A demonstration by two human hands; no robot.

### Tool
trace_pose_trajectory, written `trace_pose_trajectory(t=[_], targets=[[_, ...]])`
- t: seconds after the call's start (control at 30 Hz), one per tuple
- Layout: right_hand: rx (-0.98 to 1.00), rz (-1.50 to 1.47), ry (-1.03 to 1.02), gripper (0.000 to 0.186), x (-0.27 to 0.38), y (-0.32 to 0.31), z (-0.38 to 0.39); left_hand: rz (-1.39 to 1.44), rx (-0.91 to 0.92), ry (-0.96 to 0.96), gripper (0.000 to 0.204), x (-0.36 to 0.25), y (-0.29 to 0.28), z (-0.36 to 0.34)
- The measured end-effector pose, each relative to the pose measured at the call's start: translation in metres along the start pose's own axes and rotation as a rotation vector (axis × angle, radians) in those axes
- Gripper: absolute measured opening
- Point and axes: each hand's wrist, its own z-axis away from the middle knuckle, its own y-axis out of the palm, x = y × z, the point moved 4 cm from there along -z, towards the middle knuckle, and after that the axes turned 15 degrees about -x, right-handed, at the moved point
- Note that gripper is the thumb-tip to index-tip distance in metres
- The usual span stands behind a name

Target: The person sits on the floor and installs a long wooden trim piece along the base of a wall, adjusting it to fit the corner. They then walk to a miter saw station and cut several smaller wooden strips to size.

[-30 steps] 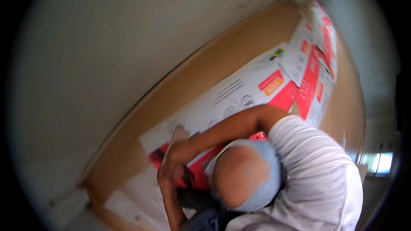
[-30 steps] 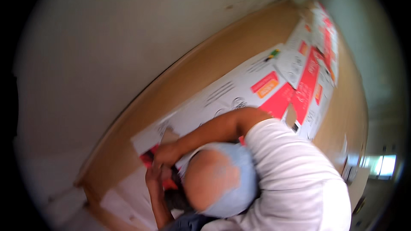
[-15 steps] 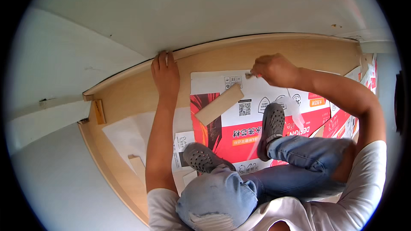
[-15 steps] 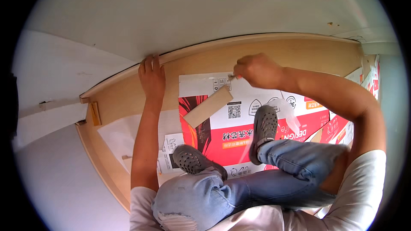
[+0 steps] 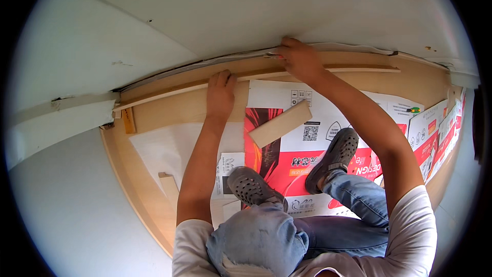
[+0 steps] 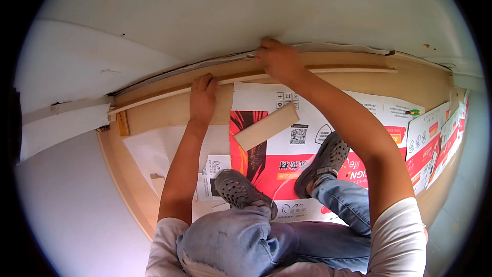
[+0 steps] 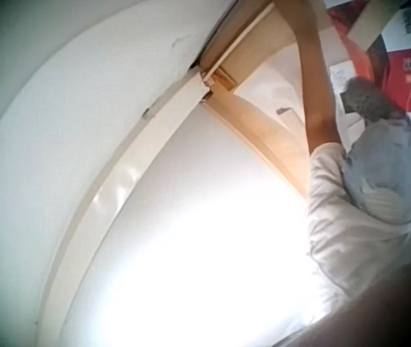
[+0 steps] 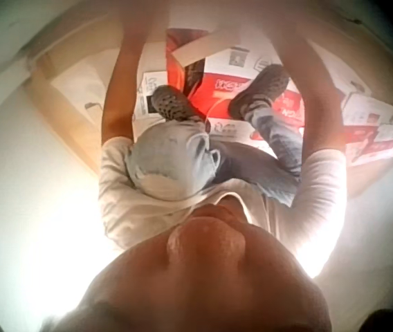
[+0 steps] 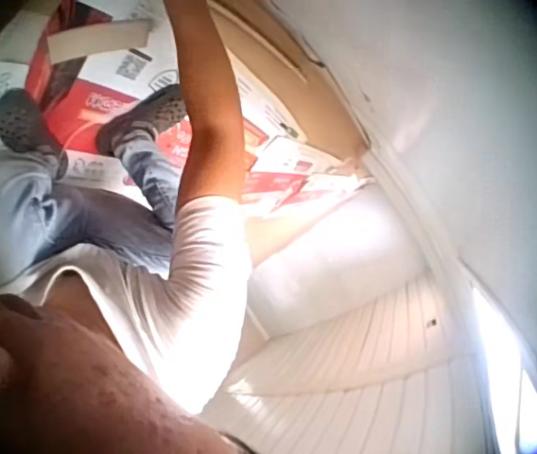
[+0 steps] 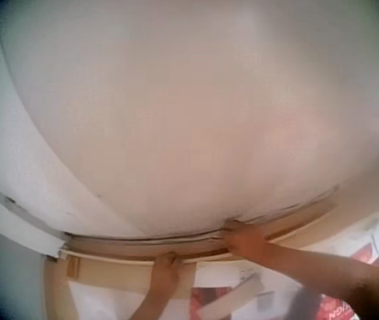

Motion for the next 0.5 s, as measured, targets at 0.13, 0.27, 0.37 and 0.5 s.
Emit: trace_pose_trajectory(t=[0.13, 0.27, 0.37, 0.5], targets=[[0.202, 0.083, -0.109, 0.010, -0.003, 0.063, -0.006, 0.018, -0.050, 0.053, 0.027, -0.005, -0.007, -0.007], [0.338, 0.187, -0.154, 0.016, 0.007, 0.088, -0.022, 0.055, -0.085, 0.032, 0.028, -0.002, -0.005, -0.009], [0.345, 0.238, -0.160, 0.020, 0.015, 0.088, -0.028, 0.058, -0.080, 0.010, 0.028, -0.004, -0.009, -0.007], [0.334, 0.285, -0.095, 0.025, 0.026, 0.096, -0.032, 0.064, -0.080, 0.007, 0.027, -0.002, -0.008, -0.008]])
